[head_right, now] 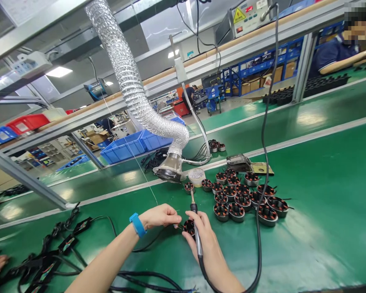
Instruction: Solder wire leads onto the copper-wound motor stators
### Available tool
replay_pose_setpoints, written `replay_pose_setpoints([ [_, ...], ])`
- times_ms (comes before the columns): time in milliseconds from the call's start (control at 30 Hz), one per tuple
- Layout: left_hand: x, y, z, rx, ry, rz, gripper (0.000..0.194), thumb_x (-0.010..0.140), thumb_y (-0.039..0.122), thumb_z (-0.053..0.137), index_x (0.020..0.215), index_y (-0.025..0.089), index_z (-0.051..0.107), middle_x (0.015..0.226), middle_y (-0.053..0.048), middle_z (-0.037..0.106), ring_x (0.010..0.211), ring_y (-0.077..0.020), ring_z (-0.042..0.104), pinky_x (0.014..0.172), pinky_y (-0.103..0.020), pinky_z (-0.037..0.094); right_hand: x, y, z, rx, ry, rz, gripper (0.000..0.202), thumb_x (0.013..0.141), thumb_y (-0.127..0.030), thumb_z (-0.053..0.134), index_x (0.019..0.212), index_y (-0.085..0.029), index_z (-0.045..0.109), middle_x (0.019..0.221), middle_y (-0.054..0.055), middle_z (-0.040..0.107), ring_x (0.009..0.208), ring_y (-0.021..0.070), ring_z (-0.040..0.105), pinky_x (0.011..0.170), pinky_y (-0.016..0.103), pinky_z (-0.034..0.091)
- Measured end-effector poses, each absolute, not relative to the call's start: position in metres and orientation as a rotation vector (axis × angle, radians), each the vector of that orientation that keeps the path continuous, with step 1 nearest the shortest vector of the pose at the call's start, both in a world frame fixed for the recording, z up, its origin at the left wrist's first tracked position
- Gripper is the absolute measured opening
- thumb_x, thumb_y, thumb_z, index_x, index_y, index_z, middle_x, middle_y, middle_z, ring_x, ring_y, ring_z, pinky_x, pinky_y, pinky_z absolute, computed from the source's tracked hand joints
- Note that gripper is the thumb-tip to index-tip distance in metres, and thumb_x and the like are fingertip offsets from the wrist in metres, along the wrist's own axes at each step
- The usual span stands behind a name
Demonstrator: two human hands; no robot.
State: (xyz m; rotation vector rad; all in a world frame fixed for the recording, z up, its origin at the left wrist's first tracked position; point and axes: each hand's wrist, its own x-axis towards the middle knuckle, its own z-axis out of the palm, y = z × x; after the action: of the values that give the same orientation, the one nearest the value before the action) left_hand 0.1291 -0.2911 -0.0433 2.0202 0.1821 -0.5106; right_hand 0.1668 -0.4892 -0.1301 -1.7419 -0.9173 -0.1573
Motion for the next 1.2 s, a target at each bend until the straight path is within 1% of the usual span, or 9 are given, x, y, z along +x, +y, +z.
replay_pose_setpoints([
  [100,0.131,-0.301,-0.047,2.107,0.155,-0.521,0.05,0.077,0.063,0.064,0.068,0.014,0.069,0.058,0.002,0.057,0.053,-0.0086,0.037,0.053,-0.025,0.025,0.169,-0.488,-0.134,-1.74,-0.923,-0.158,0.044,0.09,-0.019,0.057,0.131,-0.029,0.048,0.121,0.008,0.048,0.102,0.0196,0.063,0.089,0.033,0.057],
  [267,0.133,-0.31,-0.057,1.953,0.284,-0.5,0.03,0.071,0.043,0.07,0.063,0.015,0.06,0.061,0.002,0.058,0.057,-0.0093,0.046,0.055,-0.024,0.029,0.17,-0.487,-0.136,-1.746,-0.935,-0.152,0.041,0.091,-0.021,0.057,0.13,-0.028,0.049,0.119,0.008,0.049,0.1,0.0197,0.064,0.087,0.034,0.057],
  [400,0.13,-0.305,-0.064,1.677,0.36,-0.474,0.029,0.064,0.041,0.072,0.067,0.014,0.062,0.066,0.0,0.059,0.059,-0.0088,0.046,0.053,-0.023,0.029,0.168,-0.489,-0.132,-1.757,-0.937,-0.171,0.041,0.091,-0.021,0.056,0.131,-0.028,0.048,0.118,0.008,0.051,0.098,0.0199,0.065,0.086,0.034,0.058],
  [567,0.129,-0.301,-0.065,1.584,0.443,-0.437,0.027,0.059,0.037,0.073,0.069,0.013,0.066,0.07,-0.001,0.061,0.056,-0.0079,0.044,0.049,-0.022,0.032,0.168,-0.489,-0.127,-1.75,-0.943,-0.216,0.038,0.091,-0.023,0.057,0.128,-0.027,0.051,0.115,0.008,0.054,0.093,0.0201,0.066,0.082,0.033,0.059],
  [700,0.131,-0.301,-0.063,1.563,0.394,-0.51,0.017,0.057,0.029,0.07,0.062,0.014,0.062,0.052,0.004,0.048,0.048,-0.0061,0.036,0.045,-0.021,0.026,0.168,-0.488,-0.128,-1.754,-0.951,-0.233,0.037,0.092,-0.022,0.055,0.128,-0.028,0.05,0.114,0.007,0.053,0.092,0.0195,0.066,0.081,0.033,0.059],
  [767,0.131,-0.3,-0.061,1.581,0.38,-0.55,0.016,0.057,0.028,0.069,0.062,0.015,0.062,0.048,0.006,0.043,0.046,-0.0055,0.032,0.045,-0.021,0.027,0.168,-0.488,-0.129,-1.758,-0.954,-0.225,0.038,0.092,-0.022,0.055,0.128,-0.028,0.049,0.115,0.007,0.052,0.093,0.0192,0.066,0.082,0.032,0.058],
  [967,0.125,-0.296,-0.058,1.779,0.32,-0.508,0.015,0.065,0.029,0.064,0.068,0.014,0.065,0.052,0.006,0.046,0.048,-0.0067,0.039,0.048,-0.022,0.035,0.17,-0.487,-0.132,-1.781,-0.981,-0.225,0.039,0.093,-0.021,0.055,0.13,-0.028,0.047,0.115,0.007,0.051,0.098,0.0193,0.064,0.085,0.033,0.057],
  [1100,0.122,-0.297,-0.061,1.811,0.268,-0.471,0.016,0.07,0.026,0.056,0.071,0.013,0.066,0.061,0.002,0.057,0.051,-0.0065,0.046,0.05,-0.021,0.036,0.171,-0.486,-0.133,-1.762,-0.97,-0.269,0.037,0.092,-0.023,0.056,0.128,-0.027,0.049,0.113,0.007,0.052,0.094,0.0193,0.065,0.081,0.031,0.058],
  [1200,0.122,-0.299,-0.062,1.787,0.306,-0.469,0.015,0.069,0.026,0.056,0.068,0.014,0.065,0.061,0.001,0.059,0.05,-0.008,0.05,0.049,-0.022,0.04,0.171,-0.485,-0.133,-1.768,-0.972,-0.278,0.036,0.092,-0.024,0.056,0.128,-0.027,0.049,0.114,0.007,0.052,0.094,0.0191,0.065,0.081,0.031,0.058],
])
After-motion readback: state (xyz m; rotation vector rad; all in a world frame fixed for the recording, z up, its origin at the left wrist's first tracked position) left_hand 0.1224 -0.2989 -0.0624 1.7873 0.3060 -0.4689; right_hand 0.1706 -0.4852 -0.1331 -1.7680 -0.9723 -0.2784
